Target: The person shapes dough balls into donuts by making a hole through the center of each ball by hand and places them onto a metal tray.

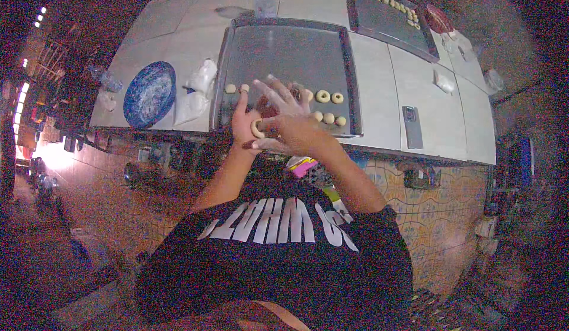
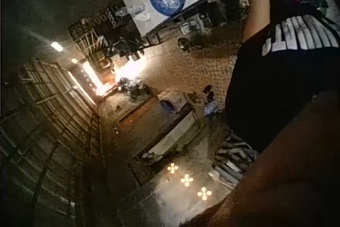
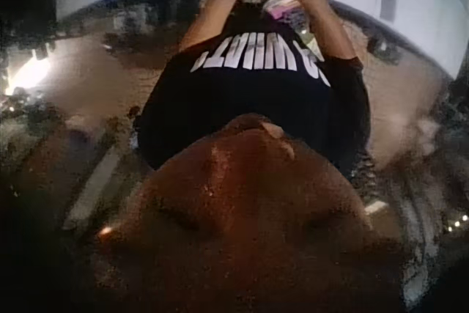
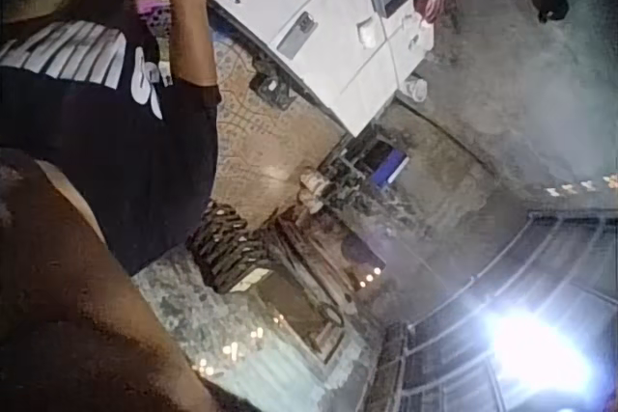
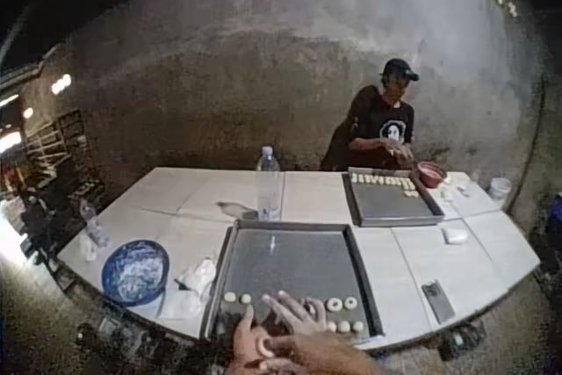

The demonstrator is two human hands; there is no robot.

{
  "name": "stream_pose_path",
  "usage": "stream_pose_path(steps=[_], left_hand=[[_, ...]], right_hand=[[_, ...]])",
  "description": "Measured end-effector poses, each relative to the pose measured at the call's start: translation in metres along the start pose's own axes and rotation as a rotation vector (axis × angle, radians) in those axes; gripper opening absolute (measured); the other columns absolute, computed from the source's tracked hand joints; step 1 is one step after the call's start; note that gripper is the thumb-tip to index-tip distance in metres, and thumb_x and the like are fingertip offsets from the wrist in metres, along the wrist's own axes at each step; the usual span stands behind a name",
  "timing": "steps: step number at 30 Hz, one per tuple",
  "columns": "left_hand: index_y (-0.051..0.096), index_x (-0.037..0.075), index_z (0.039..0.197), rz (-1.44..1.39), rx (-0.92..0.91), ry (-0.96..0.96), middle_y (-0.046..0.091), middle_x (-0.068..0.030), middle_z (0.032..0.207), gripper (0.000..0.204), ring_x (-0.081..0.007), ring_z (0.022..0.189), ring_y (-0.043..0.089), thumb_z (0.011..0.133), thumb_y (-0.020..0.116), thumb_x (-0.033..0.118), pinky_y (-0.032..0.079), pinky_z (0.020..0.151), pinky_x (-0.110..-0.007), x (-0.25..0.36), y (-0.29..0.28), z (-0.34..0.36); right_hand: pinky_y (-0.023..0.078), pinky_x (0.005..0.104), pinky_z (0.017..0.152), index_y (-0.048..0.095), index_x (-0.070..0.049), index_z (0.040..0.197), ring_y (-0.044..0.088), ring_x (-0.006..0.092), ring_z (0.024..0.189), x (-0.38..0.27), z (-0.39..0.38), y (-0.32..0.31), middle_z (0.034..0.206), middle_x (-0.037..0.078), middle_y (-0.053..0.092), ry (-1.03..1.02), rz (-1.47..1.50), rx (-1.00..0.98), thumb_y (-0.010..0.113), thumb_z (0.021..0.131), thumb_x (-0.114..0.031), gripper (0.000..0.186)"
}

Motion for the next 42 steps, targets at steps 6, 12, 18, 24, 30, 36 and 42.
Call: stream_pose_path(steps=[6, 12, 18, 24, 30, 36, 42], left_hand=[[0.059, 0.016, 0.141, 0.007, -0.007, -0.002, 0.063, -0.0177, 0.136, 0.07, -0.0371, 0.126, 0.062, 0.101, 0.045, 0.072, 0.051, 0.105, -0.055, 0.002, -0.006, -0.001], [0.053, 0.017, 0.147, -0.013, -0.032, -0.022, 0.06, -0.0187, 0.14, 0.071, -0.0367, 0.132, 0.057, 0.102, 0.044, 0.071, 0.045, 0.112, -0.056, 0.0, 0.003, 0.001], [0.051, 0.018, 0.149, 0.039, 0.176, -0.001, 0.057, -0.0173, 0.146, 0.07, -0.0361, 0.131, 0.058, 0.103, 0.043, 0.07, 0.047, 0.111, -0.053, -0.004, 0.011, 0.0], [0.053, 0.016, 0.148, -0.016, -0.059, -0.035, 0.057, -0.018, 0.144, 0.071, -0.0352, 0.126, 0.06, 0.103, 0.041, 0.071, 0.049, 0.107, -0.051, -0.003, 0.001, 0.011], [0.053, 0.015, 0.146, 0.019, -0.065, -0.051, 0.057, -0.0187, 0.145, 0.069, -0.0353, 0.134, 0.056, 0.104, 0.042, 0.069, 0.045, 0.113, -0.053, -0.004, 0.005, 0.014], [0.05, 0.015, 0.148, -0.004, -0.057, -0.114, 0.056, -0.0177, 0.146, 0.071, -0.0355, 0.131, 0.058, 0.103, 0.044, 0.07, 0.049, 0.109, -0.05, -0.014, 0.013, 0.018], [0.047, 0.016, 0.154, 0.001, -0.116, -0.133, 0.057, -0.0175, 0.148, 0.073, -0.0356, 0.13, 0.059, 0.103, 0.045, 0.069, 0.048, 0.111, -0.052, -0.017, -0.002, 0.03]], right_hand=[[0.014, 0.0737, 0.119, 0.079, -0.019, 0.104, 0.018, 0.0466, 0.157, -0.006, 0.003, -0.002, 0.171, 0.021, 0.024, 0.022, -0.034, 0.017, 0.068, 0.083, -0.074, 0.06], [0.014, 0.0731, 0.119, 0.08, -0.021, 0.099, 0.018, 0.0474, 0.157, 0.0, -0.001, -0.006, 0.17, 0.021, 0.026, 0.049, -0.053, 0.052, 0.067, 0.086, -0.07, 0.053], [0.014, 0.0717, 0.12, 0.081, -0.023, 0.099, 0.018, 0.0479, 0.157, 0.012, -0.006, 0.01, 0.171, 0.02, 0.023, 0.025, 0.002, 0.086, 0.07, 0.084, -0.071, 0.052], [0.014, 0.071, 0.12, 0.081, -0.023, 0.099, 0.021, 0.0502, 0.155, 0.012, -0.005, 0.002, 0.17, 0.021, 0.025, 0.085, -0.033, 0.066, 0.07, 0.084, -0.071, 0.052], [0.017, 0.0705, 0.118, 0.081, -0.018, 0.106, 0.024, 0.0492, 0.153, 0.016, -0.012, 0.006, 0.17, 0.019, 0.027, 0.156, -0.102, 0.137, 0.074, 0.082, -0.067, 0.055], [0.014, 0.0703, 0.12, 0.081, -0.022, 0.1, 0.023, 0.0476, 0.154, 0.028, -0.022, 0.006, 0.17, 0.02, 0.025, 0.183, -0.107, 0.182, 0.07, 0.085, -0.069, 0.051], [0.018, 0.0697, 0.118, 0.081, -0.021, 0.104, 0.023, 0.0479, 0.154, 0.026, -0.027, -0.001, 0.169, 0.02, 0.026, 0.152, -0.059, 0.086, 0.069, 0.086, -0.068, 0.052]])
Point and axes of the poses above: each hand's wrist, its own z-axis towards the middle knuckle, its own y-axis out of the palm, x = y × z, the point moved 2 cm from there along z, towards the middle knuckle
